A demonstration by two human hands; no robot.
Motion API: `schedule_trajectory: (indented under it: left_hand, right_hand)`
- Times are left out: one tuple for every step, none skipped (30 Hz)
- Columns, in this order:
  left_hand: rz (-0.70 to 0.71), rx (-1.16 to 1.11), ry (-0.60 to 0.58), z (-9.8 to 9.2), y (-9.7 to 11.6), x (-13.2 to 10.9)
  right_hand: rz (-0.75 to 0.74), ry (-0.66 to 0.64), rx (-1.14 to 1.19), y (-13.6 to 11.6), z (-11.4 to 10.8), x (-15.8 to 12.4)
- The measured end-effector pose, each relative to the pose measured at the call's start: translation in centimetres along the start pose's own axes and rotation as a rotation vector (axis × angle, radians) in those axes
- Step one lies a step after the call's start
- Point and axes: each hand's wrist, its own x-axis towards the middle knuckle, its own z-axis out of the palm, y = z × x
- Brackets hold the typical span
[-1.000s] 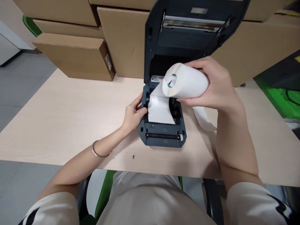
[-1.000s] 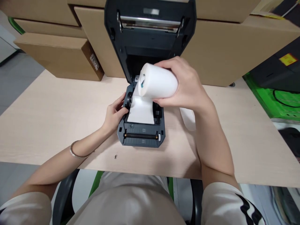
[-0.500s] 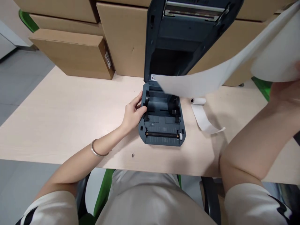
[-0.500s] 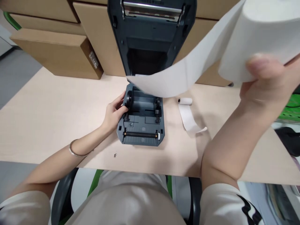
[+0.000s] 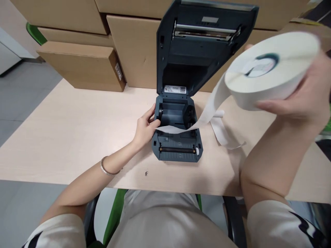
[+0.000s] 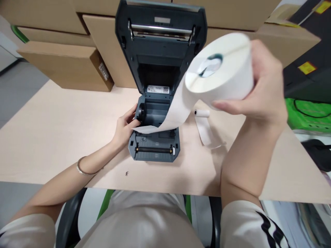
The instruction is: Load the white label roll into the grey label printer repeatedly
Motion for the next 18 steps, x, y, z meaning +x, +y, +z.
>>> schedule_trajectory:
  left_hand:
    - [-0.012,-0.005,0.003,0.0,0.1,0.0]
    - [-0.022,-0.007,0.007,0.0,0.1,-0.1]
    - [-0.029,-0.008,0.010,0.0,0.2,-0.1]
    - [-0.032,-0.007,0.016,0.1,0.3,-0.1]
    - [-0.033,-0.005,0.021,0.1,0.3,-0.1]
    - [-0.034,-0.005,0.024,0.1,0.4,-0.2]
    - [-0.033,-0.006,0.026,0.1,0.5,-0.2]
    - [-0.031,-0.008,0.027,0.1,0.5,-0.2]
    - [-0.029,-0.010,0.026,0.1,0.5,-0.3]
    - [-0.027,-0.011,0.021,0.1,0.5,-0.3]
    - [-0.025,-0.009,0.016,0.1,0.5,-0.3]
    - [-0.023,-0.005,0.010,0.0,0.5,-0.3]
    - [-0.022,0.000,0.007,0.0,0.5,-0.3]
    - [-0.021,0.006,0.005,0.0,0.4,-0.3]
    - [-0.019,0.013,0.005,-0.1,0.4,-0.3]
    - [-0.014,0.020,0.007,-0.1,0.3,-0.3]
    - [-0.006,0.026,0.008,-0.1,0.3,-0.2]
    - [0.001,0.030,0.008,-0.1,0.2,-0.2]
  right_hand:
    - [0.002,-0.049,0.025,-0.7,0.4,0.2]
    - [0.024,-0.079,0.047,-1.2,0.8,0.3]
    - [0.051,-0.098,0.062,-1.5,1.2,0.4]
    - [0.075,-0.107,0.071,-1.7,1.6,0.5]
    - [0.093,-0.120,0.078,-1.7,1.9,0.6]
    - [0.107,-0.135,0.088,-1.5,2.3,0.7]
    - [0.117,-0.150,0.100,-1.3,2.7,0.8]
    - [0.129,-0.165,0.112,-1.1,3.2,0.9]
    - [0.142,-0.181,0.118,-0.8,3.7,1.1]
    - [0.157,-0.194,0.119,-0.4,4.1,1.2]
    - [0.170,-0.204,0.119,-0.1,4.6,1.4]
    - [0.181,-0.212,0.114,0.2,5.0,1.6]
    - [0.188,-0.219,0.103,0.5,5.3,1.7]
    - [0.197,-0.225,0.088,0.8,5.6,1.9]
    - [0.209,-0.229,0.072,1.1,5.8,1.9]
    - [0.222,-0.231,0.057,1.4,6.0,2.0]
    - [0.235,-0.236,0.039,1.6,6.0,2.0]
    - [0.245,-0.234,0.025,1.7,6.0,2.1]
